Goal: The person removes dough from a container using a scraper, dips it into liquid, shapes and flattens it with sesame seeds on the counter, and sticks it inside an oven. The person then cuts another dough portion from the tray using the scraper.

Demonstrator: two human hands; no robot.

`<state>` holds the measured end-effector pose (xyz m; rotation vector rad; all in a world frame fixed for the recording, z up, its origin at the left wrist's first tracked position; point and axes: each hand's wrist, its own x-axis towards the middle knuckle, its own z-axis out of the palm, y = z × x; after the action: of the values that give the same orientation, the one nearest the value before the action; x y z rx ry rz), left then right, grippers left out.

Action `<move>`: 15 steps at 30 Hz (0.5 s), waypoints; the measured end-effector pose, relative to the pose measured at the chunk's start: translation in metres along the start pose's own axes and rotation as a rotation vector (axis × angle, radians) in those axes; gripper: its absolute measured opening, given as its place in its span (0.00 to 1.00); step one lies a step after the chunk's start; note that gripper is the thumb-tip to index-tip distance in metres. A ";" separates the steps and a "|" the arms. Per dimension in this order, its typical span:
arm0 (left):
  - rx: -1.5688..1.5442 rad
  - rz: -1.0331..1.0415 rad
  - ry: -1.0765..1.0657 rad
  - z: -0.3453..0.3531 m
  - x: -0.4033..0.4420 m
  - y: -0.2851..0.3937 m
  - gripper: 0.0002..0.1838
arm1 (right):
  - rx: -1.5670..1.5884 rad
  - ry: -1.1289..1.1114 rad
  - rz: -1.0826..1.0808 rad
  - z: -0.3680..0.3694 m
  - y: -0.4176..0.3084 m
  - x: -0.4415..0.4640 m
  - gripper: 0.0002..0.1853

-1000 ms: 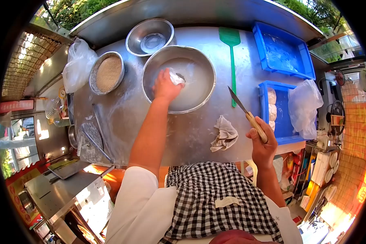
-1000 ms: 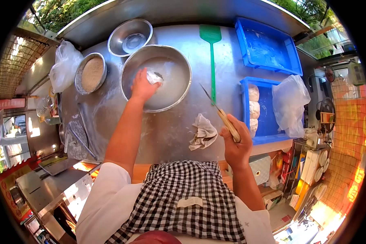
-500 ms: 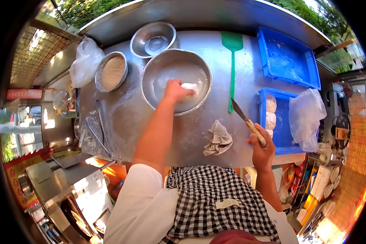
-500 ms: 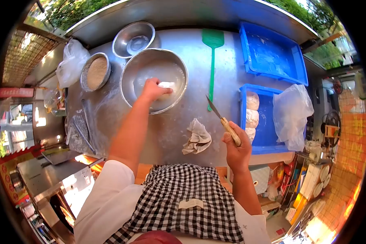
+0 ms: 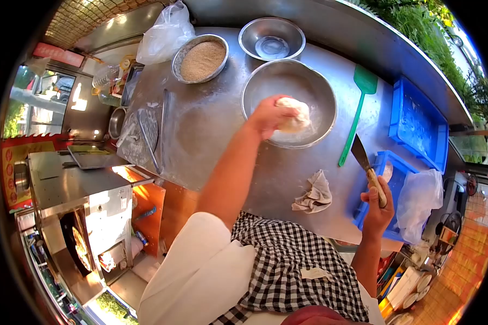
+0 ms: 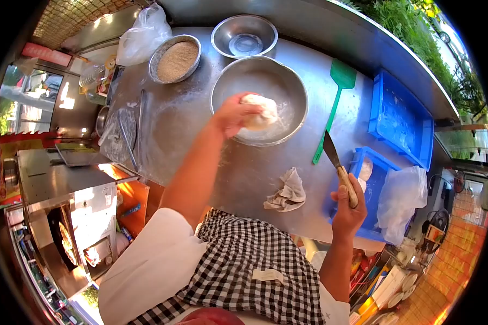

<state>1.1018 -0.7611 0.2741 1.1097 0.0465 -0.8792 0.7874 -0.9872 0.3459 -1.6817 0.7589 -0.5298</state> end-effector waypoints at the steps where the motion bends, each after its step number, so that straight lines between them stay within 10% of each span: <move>1: -0.042 0.021 -0.039 -0.018 -0.019 0.014 0.32 | -0.012 0.014 0.005 0.009 -0.004 -0.004 0.20; 7: 0.495 0.010 0.073 -0.170 -0.072 0.048 0.30 | 0.009 0.023 0.038 0.087 -0.017 -0.037 0.21; 11: 1.619 0.212 0.378 -0.238 -0.085 0.019 0.38 | 0.046 -0.027 -0.007 0.144 -0.037 -0.063 0.21; 15: 1.768 0.412 0.635 -0.272 -0.091 -0.009 0.44 | 0.067 -0.023 -0.022 0.175 -0.049 -0.084 0.21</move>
<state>1.1382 -0.4934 0.1774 2.8630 -0.5158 0.0706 0.8616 -0.8014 0.3554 -1.6338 0.6990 -0.5445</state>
